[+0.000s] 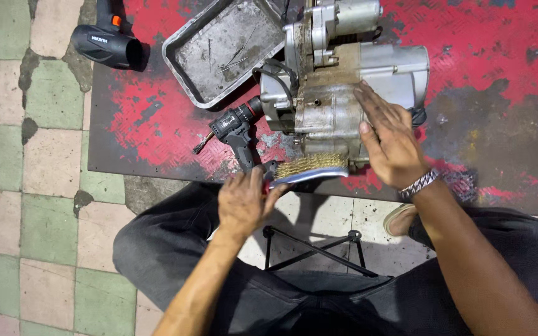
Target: The person scrubs a motorcycle engine block with a wire brush, focusing on the cylinder head and side casing. They then connect an air hose to a blow gun and use compressed air to remove debris from the engine crevices. The person continues to scrub and blow air on the engine components.
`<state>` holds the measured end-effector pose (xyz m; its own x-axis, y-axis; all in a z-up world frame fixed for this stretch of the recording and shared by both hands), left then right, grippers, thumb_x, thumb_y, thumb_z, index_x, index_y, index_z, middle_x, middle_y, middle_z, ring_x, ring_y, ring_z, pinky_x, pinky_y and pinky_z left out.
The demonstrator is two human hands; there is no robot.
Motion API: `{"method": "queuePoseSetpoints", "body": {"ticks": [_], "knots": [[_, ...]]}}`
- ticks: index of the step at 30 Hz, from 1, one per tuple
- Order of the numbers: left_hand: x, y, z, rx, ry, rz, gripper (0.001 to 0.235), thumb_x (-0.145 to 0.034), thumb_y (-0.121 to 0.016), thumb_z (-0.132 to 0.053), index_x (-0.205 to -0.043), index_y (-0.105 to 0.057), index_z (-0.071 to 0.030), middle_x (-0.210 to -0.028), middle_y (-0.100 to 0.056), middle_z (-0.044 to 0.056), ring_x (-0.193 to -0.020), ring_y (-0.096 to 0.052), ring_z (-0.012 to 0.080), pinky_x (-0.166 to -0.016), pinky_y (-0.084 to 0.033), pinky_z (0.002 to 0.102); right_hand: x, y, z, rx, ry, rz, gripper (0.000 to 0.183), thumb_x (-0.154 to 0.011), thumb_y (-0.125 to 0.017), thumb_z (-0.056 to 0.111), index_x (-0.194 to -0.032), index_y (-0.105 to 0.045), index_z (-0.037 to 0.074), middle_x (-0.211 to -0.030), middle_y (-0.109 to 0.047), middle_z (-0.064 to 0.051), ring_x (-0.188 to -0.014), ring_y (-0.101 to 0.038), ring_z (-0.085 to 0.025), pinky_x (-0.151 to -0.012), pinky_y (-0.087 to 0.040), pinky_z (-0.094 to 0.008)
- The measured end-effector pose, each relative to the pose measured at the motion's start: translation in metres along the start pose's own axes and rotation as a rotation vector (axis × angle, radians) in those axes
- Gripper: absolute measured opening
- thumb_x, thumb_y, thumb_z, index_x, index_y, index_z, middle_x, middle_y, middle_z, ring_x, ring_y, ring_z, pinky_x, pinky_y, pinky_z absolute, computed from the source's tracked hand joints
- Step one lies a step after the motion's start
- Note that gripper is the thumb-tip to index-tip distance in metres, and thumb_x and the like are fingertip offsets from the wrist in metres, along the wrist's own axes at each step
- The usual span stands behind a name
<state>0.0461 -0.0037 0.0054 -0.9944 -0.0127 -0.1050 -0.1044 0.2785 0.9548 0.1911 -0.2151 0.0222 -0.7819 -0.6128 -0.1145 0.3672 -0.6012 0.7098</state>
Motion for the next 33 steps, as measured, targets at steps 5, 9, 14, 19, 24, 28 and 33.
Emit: {"method": "queuePoseSetpoints", "body": {"ticks": [5, 9, 14, 19, 24, 28, 33], "knots": [[-0.029, 0.007, 0.0, 0.07, -0.217, -0.027, 0.048, -0.089, -0.071, -0.055, -0.09, -0.066, -0.008, -0.076, -0.064, 0.011, -0.072, -0.066, 0.0294, -0.061, -0.053, 0.041, 0.002, -0.003, 0.002, 0.027, 0.007, -0.017, 0.054, -0.11, -0.04, 0.024, -0.159, -0.035, 0.002, -0.165, -0.037, -0.022, -0.154, -0.035, -0.033, -0.121, -0.021, -0.045], [-0.068, -0.003, -0.023, 0.073, -0.448, -0.048, 0.054, -0.09, -0.073, -0.059, -0.085, -0.064, -0.005, -0.078, -0.064, 0.012, -0.077, -0.067, 0.0299, -0.065, -0.054, 0.04, 0.001, 0.001, 0.0, -0.031, -0.008, -0.028, 0.054, -0.112, -0.037, 0.025, -0.161, -0.034, 0.001, -0.166, -0.038, -0.02, -0.155, -0.036, -0.03, -0.124, -0.02, -0.046], [-0.066, 0.02, 0.024, 0.029, -0.381, 0.021, 0.051, -0.087, -0.074, -0.058, -0.08, -0.065, -0.009, -0.073, -0.064, 0.008, -0.071, -0.066, 0.0276, -0.065, -0.054, 0.042, 0.001, -0.003, -0.003, -0.004, -0.049, -0.014, 0.055, -0.112, -0.037, 0.027, -0.16, -0.033, 0.001, -0.166, -0.037, -0.02, -0.155, -0.034, -0.031, -0.122, -0.02, -0.045], [-0.047, 0.04, 0.043, -0.059, -0.245, 0.038, 0.049, -0.09, -0.073, -0.057, -0.086, -0.067, -0.009, -0.072, -0.063, 0.008, -0.069, -0.066, 0.0267, -0.065, -0.054, 0.04, 0.002, -0.002, -0.007, 0.016, -0.052, -0.003, 0.058, -0.112, -0.034, 0.034, -0.162, -0.033, 0.004, -0.168, -0.034, -0.02, -0.154, -0.034, -0.031, -0.123, -0.019, -0.046], [-0.051, 0.013, -0.009, 0.001, -0.364, 0.024, 0.05, -0.084, -0.074, -0.059, -0.092, -0.073, -0.01, -0.066, -0.064, 0.008, -0.062, -0.065, 0.0275, -0.057, -0.051, 0.04, -0.001, -0.008, -0.006, 0.021, -0.081, 0.022, 0.059, -0.112, -0.03, 0.038, -0.161, -0.032, 0.005, -0.168, -0.032, -0.019, -0.156, -0.032, -0.032, -0.122, -0.016, -0.047], [-0.064, 0.009, 0.0, 0.023, -0.37, -0.013, 0.051, -0.088, -0.074, -0.06, -0.087, -0.07, -0.01, -0.069, -0.064, 0.008, -0.064, -0.064, 0.0266, -0.061, -0.052, 0.04, -0.001, -0.005, -0.005, 0.004, -0.074, 0.032, 0.06, -0.112, -0.03, 0.038, -0.162, -0.031, 0.005, -0.169, -0.031, -0.019, -0.156, -0.031, -0.031, -0.122, -0.015, -0.048], [-0.057, 0.045, 0.046, -0.057, -0.255, 0.052, 0.05, -0.089, -0.073, -0.06, -0.085, -0.068, -0.011, -0.073, -0.065, 0.008, -0.068, -0.065, 0.0273, -0.063, -0.052, 0.041, 0.001, -0.005, -0.009, 0.021, -0.074, 0.05, 0.06, -0.112, -0.031, 0.038, -0.162, -0.031, 0.004, -0.169, -0.029, -0.021, -0.156, -0.029, -0.032, -0.122, -0.015, -0.047]]}}
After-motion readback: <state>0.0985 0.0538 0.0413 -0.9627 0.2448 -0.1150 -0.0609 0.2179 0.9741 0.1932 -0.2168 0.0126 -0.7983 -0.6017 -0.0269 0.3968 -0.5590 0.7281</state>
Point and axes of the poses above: each hand's wrist, its own x-axis away from the middle knuckle, its own y-axis out of the back of the hand, z = x × y, the point moved 9 cm from there along -x, towards the middle knuckle
